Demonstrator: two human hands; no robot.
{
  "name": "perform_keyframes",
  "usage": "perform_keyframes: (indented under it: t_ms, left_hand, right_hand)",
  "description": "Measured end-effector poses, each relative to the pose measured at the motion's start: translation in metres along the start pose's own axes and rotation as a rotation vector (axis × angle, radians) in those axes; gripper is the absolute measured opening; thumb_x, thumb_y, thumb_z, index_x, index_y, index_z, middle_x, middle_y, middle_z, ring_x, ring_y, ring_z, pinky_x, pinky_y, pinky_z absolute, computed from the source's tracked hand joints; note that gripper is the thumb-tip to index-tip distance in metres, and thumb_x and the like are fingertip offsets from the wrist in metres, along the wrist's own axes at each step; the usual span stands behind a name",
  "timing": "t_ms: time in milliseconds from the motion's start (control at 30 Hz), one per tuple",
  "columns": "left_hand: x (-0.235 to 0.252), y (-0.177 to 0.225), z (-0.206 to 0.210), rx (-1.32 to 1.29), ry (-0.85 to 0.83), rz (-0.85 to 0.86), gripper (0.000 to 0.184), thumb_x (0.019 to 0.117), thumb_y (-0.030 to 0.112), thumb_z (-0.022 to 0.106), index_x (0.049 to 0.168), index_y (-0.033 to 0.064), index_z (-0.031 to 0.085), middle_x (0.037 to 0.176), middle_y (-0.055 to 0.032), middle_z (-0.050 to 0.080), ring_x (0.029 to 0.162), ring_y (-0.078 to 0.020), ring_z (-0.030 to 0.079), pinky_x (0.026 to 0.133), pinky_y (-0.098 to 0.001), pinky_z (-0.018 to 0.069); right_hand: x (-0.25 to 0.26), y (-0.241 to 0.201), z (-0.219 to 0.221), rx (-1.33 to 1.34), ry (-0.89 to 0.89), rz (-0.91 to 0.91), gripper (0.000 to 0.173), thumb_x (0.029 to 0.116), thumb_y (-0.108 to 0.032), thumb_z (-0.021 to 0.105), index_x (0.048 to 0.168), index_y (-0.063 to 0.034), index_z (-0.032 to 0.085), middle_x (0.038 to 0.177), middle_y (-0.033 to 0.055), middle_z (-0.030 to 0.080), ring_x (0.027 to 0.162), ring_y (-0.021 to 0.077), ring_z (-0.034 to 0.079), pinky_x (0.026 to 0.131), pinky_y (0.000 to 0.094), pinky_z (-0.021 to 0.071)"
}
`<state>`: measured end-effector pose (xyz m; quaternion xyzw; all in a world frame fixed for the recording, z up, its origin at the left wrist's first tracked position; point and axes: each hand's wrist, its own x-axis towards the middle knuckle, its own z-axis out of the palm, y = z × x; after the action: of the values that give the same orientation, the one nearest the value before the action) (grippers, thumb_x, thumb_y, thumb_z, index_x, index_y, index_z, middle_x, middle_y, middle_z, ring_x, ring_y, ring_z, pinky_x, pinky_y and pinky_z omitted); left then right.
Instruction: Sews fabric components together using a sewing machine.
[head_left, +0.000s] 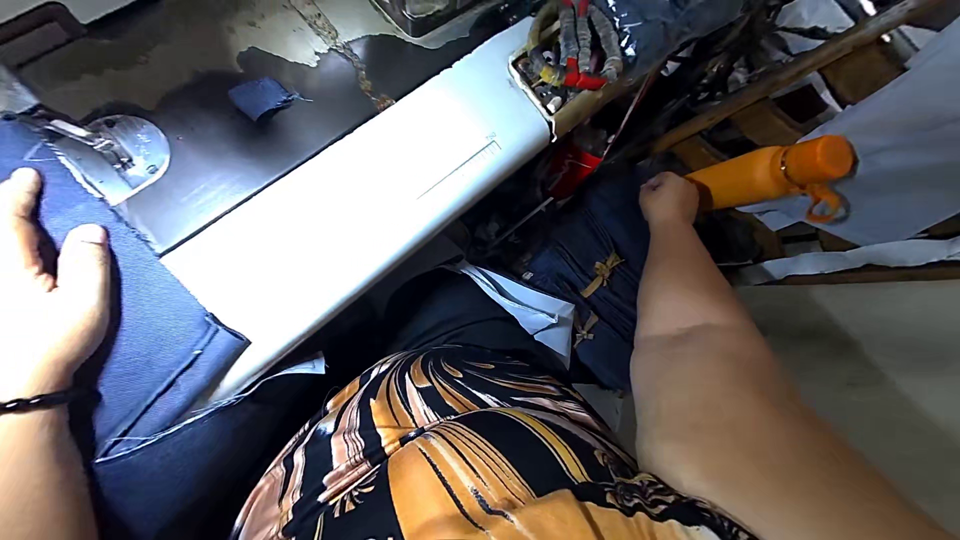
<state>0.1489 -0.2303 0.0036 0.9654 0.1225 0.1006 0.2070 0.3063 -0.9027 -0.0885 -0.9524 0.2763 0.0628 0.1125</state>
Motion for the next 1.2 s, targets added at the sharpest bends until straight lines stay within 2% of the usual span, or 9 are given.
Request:
perform_keyframes:
  t_ms: [133,233,467,600,767,933,1000,1100,1200]
  left_hand:
    - [-0.031,0.018,-0.008,0.272,-0.069,0.037,0.070,0.1038,0.053,0.026,0.164,0.0170,0.028,0.169,-0.0225,0.019,0.155,-0.0503,0.014,0.113,-0.0805,0.0114]
    - [-0.034,0.044,-0.016,0.289,-0.106,0.061,0.065,0.1052,0.051,0.032,0.162,0.0192,0.035,0.167,-0.0226,0.026,0.153,-0.0508,0.020,0.111,-0.0809,0.0166]
    - [-0.017,0.036,-0.017,0.275,-0.065,0.010,0.069,0.1040,0.056,0.034,0.162,0.0186,0.035,0.170,-0.0135,0.026,0.157,-0.0404,0.020,0.117,-0.0757,0.0129]
    - [-0.054,0.046,-0.016,0.280,-0.097,-0.043,0.067,0.1038,0.060,0.030,0.163,0.0286,0.031,0.172,-0.0075,0.022,0.159,-0.0359,0.015,0.119,-0.0745,0.0089]
    - [-0.054,0.066,-0.018,0.262,-0.199,0.009,0.056,0.1046,0.037,0.032,0.160,0.0428,0.034,0.173,-0.0024,0.019,0.158,-0.0421,0.009,0.108,-0.0866,0.0053]
    - [-0.046,0.056,-0.003,-0.152,0.012,0.559,0.036,0.1001,0.020,0.051,0.126,0.0106,0.073,0.144,-0.0106,0.062,0.140,-0.0297,0.053,0.118,-0.0682,0.0262]
    - [-0.037,0.053,-0.009,-0.234,0.235,0.504,0.027,0.0967,0.015,0.055,0.110,0.0037,0.076,0.128,-0.0154,0.069,0.127,-0.0304,0.061,0.111,-0.0518,0.0435]
    - [-0.022,0.041,-0.021,-0.129,0.291,0.218,0.031,0.1004,0.014,0.049,0.123,0.0034,0.068,0.134,-0.0159,0.066,0.134,-0.0301,0.056,0.115,-0.0469,0.0398]
    - [-0.014,0.035,-0.020,-0.396,0.248,-0.001,0.037,0.1074,0.015,0.044,0.136,-0.0015,0.061,0.138,-0.0168,0.063,0.134,-0.0195,0.056,0.115,-0.0316,0.0404]
  right_hand:
    - [-0.061,-0.046,-0.049,0.279,0.351,-0.275,0.042,0.1043,-0.019,0.042,0.124,0.0166,0.054,0.119,0.0396,0.060,0.116,0.0504,0.060,0.099,0.0623,0.0461]
    - [-0.119,-0.117,-0.061,0.431,0.511,-0.759,0.037,0.1062,-0.016,0.041,0.112,0.0187,0.055,0.106,0.0372,0.061,0.100,0.0414,0.063,0.089,0.0488,0.0499]
    - [-0.321,-0.304,-0.021,0.089,-0.129,-1.365,0.034,0.1018,-0.024,0.057,0.130,-0.0075,0.066,0.147,0.0171,0.056,0.134,0.0426,0.050,0.101,0.0645,0.0435]
    - [-0.308,-0.338,-0.023,0.111,-0.148,-1.476,0.029,0.1020,-0.012,0.051,0.120,-0.0089,0.073,0.128,0.0160,0.065,0.121,0.0428,0.059,0.090,0.0629,0.0519]
    - [-0.257,-0.358,-0.023,0.098,-0.149,-1.382,0.049,0.1019,-0.033,0.058,0.147,-0.0163,0.057,0.148,0.0164,0.052,0.137,0.0475,0.043,0.098,0.0738,0.0371]
    - [-0.253,-0.349,-0.018,0.248,-0.092,-1.371,0.031,0.0975,-0.025,0.067,0.114,0.0002,0.070,0.112,0.0266,0.063,0.116,0.0474,0.055,0.102,0.0612,0.0418]
    - [-0.254,-0.340,-0.022,0.321,-0.083,-1.358,0.026,0.0981,-0.018,0.066,0.109,0.0051,0.068,0.114,0.0270,0.064,0.118,0.0450,0.057,0.106,0.0582,0.0396]
    - [-0.293,-0.310,-0.038,0.408,-0.169,-1.404,0.017,0.0993,-0.007,0.055,0.111,0.0026,0.063,0.103,0.0207,0.069,0.096,0.0353,0.069,0.083,0.0538,0.0556]
    - [-0.365,-0.271,-0.053,0.421,-0.869,-1.912,0.013,0.0932,-0.006,0.063,0.105,-0.0054,0.069,0.086,0.0057,0.071,0.076,0.0156,0.070,0.066,0.0367,0.0594]
